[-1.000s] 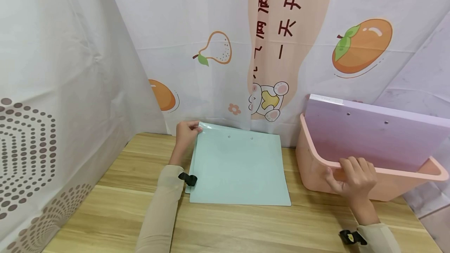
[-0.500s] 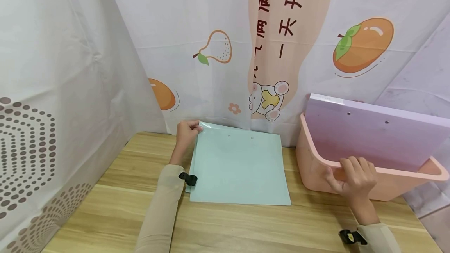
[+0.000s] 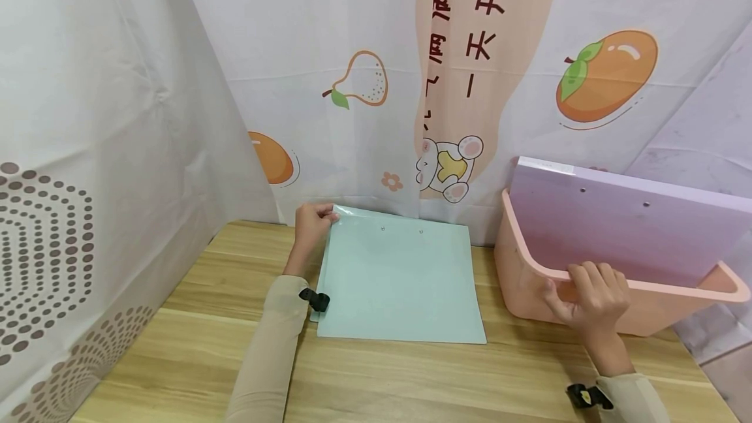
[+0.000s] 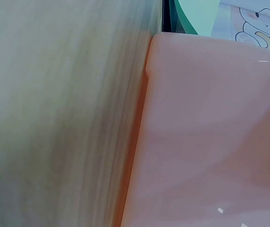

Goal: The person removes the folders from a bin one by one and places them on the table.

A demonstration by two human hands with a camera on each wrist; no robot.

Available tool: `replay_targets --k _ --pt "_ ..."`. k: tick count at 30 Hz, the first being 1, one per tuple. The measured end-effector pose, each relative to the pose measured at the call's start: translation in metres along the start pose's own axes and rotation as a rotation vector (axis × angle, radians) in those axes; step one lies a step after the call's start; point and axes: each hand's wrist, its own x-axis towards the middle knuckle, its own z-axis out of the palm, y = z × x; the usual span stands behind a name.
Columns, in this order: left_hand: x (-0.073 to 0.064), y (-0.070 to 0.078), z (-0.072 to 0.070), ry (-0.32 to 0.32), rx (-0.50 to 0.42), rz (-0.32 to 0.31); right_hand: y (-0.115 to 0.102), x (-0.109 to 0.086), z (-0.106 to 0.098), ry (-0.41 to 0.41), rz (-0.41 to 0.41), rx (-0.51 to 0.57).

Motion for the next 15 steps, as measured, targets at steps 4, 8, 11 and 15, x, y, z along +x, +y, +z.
replay_targets --k 4,8,11,15 --pt "-0.0005 -0.0009 0.0003 0.004 -0.001 0.0 0.0003 -0.0001 -0.0002 -0.001 -0.001 0.0" --pt "-0.0009 -0.0007 0.0004 0.003 0.005 -0.011 0.0005 -0.0002 -0.0004 -0.001 -0.001 -0.001" --pt "-0.0012 0.0006 0.0 0.0 0.015 -0.016 0.0003 -0.0001 -0.0004 -0.002 -0.001 0.0" --pt "-0.0012 0.0025 -0.0016 -0.007 0.033 -0.024 0.0 0.0006 -0.0004 -0.003 0.0 0.001"
